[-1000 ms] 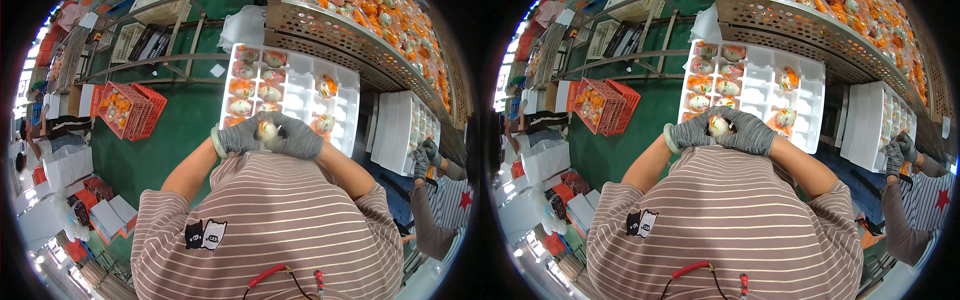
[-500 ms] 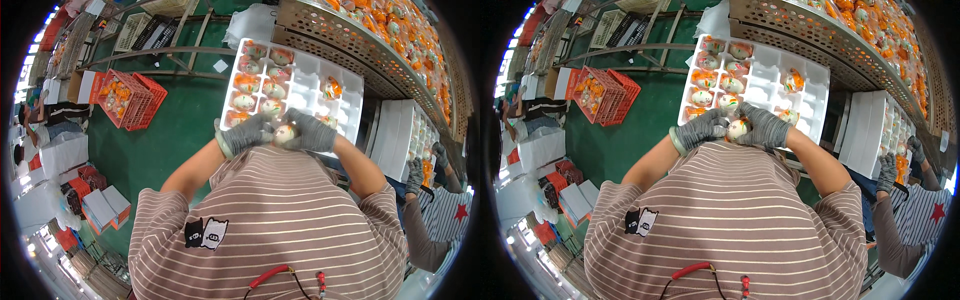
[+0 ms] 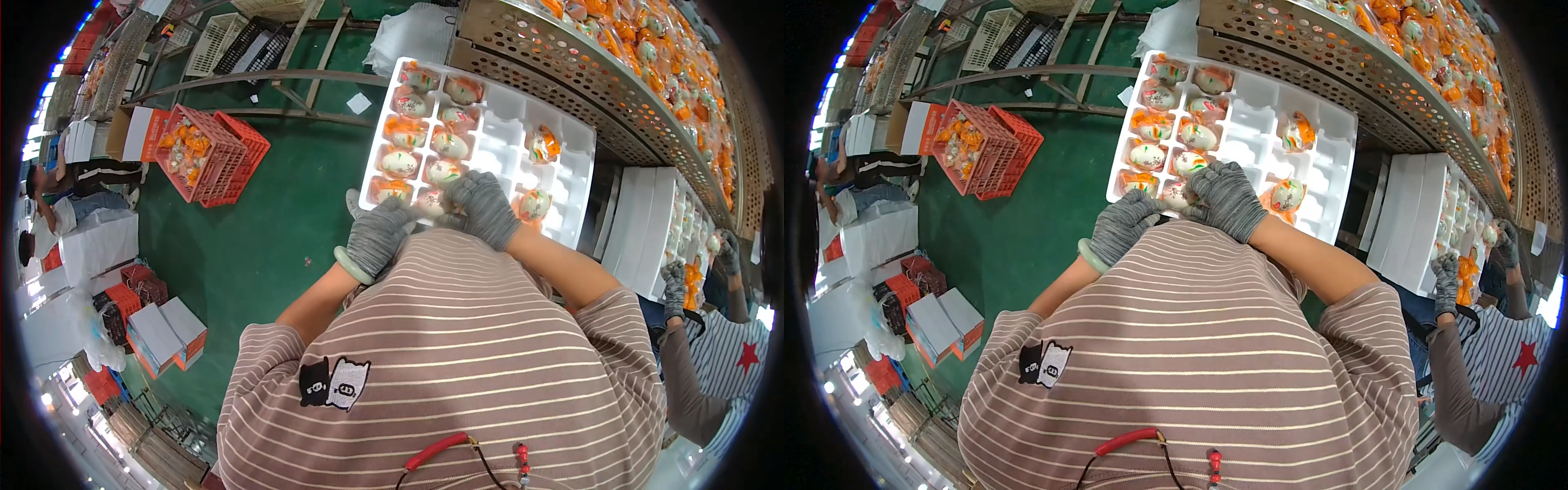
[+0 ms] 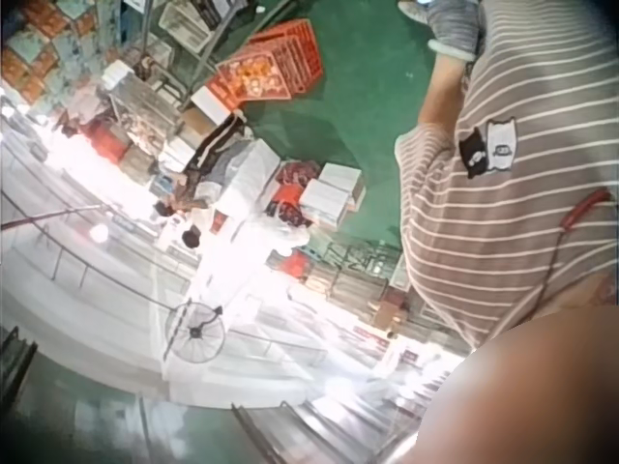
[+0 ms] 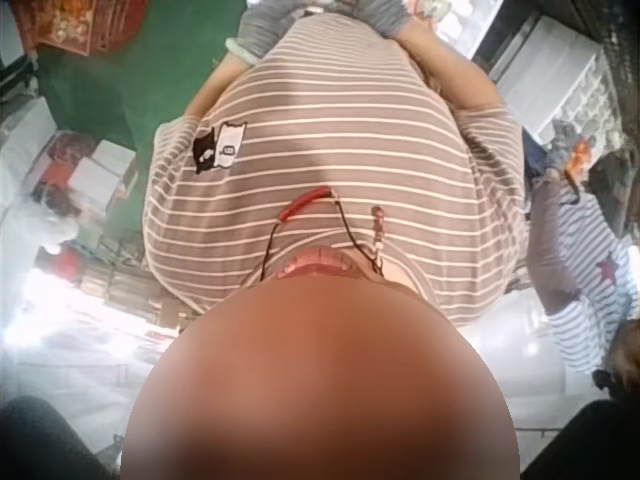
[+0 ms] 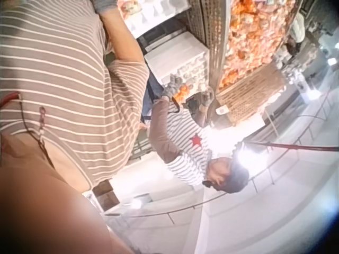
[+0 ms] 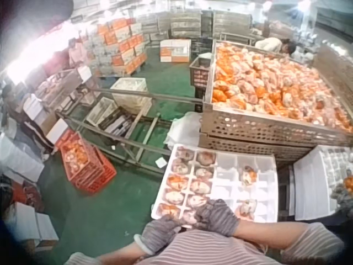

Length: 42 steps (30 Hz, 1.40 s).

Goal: Packing individually wrapped produce into plastic trays and then into larger boxes for distribution.

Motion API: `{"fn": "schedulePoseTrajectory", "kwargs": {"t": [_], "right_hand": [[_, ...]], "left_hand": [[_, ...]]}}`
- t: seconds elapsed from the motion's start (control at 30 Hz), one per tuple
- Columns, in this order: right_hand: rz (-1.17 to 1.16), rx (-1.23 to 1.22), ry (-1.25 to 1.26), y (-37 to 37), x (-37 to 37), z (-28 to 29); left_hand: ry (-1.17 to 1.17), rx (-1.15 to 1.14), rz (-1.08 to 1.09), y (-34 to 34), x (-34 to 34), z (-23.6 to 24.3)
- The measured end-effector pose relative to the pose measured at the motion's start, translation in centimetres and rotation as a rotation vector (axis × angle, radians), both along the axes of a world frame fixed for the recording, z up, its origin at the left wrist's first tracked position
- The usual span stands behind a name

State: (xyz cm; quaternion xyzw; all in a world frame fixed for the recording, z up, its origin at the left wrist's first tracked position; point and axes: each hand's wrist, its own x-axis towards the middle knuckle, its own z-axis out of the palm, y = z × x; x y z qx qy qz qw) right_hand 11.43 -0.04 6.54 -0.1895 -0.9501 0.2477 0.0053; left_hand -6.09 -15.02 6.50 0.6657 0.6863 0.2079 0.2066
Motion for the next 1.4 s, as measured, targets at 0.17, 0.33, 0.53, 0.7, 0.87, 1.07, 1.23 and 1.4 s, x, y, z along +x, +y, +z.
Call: {"fn": "schedulePoseTrajectory", "kwargs": {"t": [0.17, 0.33, 0.53, 0.7, 0.87, 1.07, 1.23, 1.4], "right_hand": [[-0.005, 0.18, -0.232, -0.4, -1.5, -0.5], [0.08, 0.129, -0.233, 0.7, -2.9, -0.4], [0.076, 0.14, -0.184, 1.1, -1.9, -0.9], [-0.622, 0.173, -0.256, 8.8, 4.1, 4.4], [-0.602, 0.224, -0.239, 10.4, 8.1, 1.3], [-0.581, 0.141, -0.184, 11.2, 8.7, 0.8], [-0.673, -0.051, 0.082, 13.5, 12.1, -2.8], [-0.945, -0.242, 0.394, 12.0, 8.5, 0.6]], "left_hand": [[0.095, -0.223, -0.018, 2.4, 0.6, 0.7], [0.215, -0.488, -0.301, 6.3, -0.6, -0.5], [0.244, -0.609, -0.534, 10.0, -0.6, 1.0], [0.162, -0.602, -0.409, 8.5, -1.2, 1.6], [-0.063, -0.49, -0.312, 8.3, -0.7, 2.0], [-0.431, -0.395, -0.145, 10.2, 0.2, 2.1], [-0.374, -0.24, -0.285, 12.7, 2.3, 2.5], [-0.665, -0.117, -0.216, 13.6, 1.9, 1.9]]}}
